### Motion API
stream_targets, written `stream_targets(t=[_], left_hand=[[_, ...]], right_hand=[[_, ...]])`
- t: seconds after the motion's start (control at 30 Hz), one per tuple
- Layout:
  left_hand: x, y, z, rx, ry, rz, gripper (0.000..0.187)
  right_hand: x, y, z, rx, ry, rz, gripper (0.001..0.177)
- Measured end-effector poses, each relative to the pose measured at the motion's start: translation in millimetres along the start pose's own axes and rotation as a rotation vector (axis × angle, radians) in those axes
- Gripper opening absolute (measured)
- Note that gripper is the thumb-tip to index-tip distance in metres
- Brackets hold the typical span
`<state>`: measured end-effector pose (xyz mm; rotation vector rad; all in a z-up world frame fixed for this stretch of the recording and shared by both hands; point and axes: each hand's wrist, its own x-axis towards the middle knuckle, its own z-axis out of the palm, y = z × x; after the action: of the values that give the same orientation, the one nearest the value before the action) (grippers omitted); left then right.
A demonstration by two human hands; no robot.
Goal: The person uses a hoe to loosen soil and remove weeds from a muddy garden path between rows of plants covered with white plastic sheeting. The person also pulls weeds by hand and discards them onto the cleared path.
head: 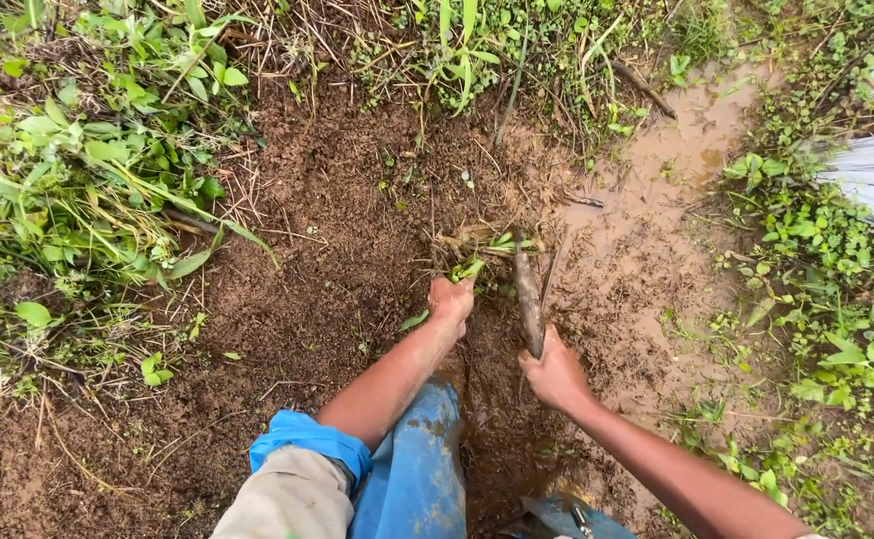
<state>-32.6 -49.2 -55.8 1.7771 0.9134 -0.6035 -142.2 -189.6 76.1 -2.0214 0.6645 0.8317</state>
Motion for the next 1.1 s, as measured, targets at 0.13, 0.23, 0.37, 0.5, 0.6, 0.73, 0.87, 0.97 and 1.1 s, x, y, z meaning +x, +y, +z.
stream_targets(t=[0.13,0.23,0.37,0.5,0.6,0.73,0.87,0.97,1.1], left_hand=[[28.4,-9.6,8.8,-0.055,-0.038,-0.046,0.040],[25.5,1.8,11.8,0.066,-0.022,-0.019,0.044],[23.9,3.5,17.6,0.007,-0.017,-0.056,0.037],[9.6,16.5,22.5,0.118,-0.045,-0.051,0.051],[-13.2,20.1,41.3,0.148,-0.065,-0.164,0.055],[-96.9,66.2,22.1,1.062,-0.340,0.019,0.047],[-166.9,93.5,-10.8,0.551,-0.321,-0.094,0.044],[-241.5,151.5,-70.6,0.331,-0.345,-0.245,0.049],[-326.4,212.0,-143.7,-0.083,-0.222,-0.398,0.078]], right_hand=[[-12.8,-21.0,-4.2,-0.050,-0.007,-0.005,0.077],[-4.8,-19.9,-6.8,-0.088,-0.020,0.047,0.079],[-6.1,-21.4,-14.7,0.006,-0.051,0.071,0.078],[-47.5,-56.0,-41.0,0.069,-0.076,0.072,0.076],[-71.2,-38.1,-57.9,0.172,-0.067,0.132,0.070],[-127.2,-41.1,-87.5,0.159,-0.061,0.123,0.061],[-205.8,-101.5,-122.9,0.184,-0.046,0.204,0.059],[-263.5,-146.3,-142.0,0.116,-0.039,0.222,0.033],[-335.9,-209.4,-167.4,0.147,-0.030,0.218,0.014]])
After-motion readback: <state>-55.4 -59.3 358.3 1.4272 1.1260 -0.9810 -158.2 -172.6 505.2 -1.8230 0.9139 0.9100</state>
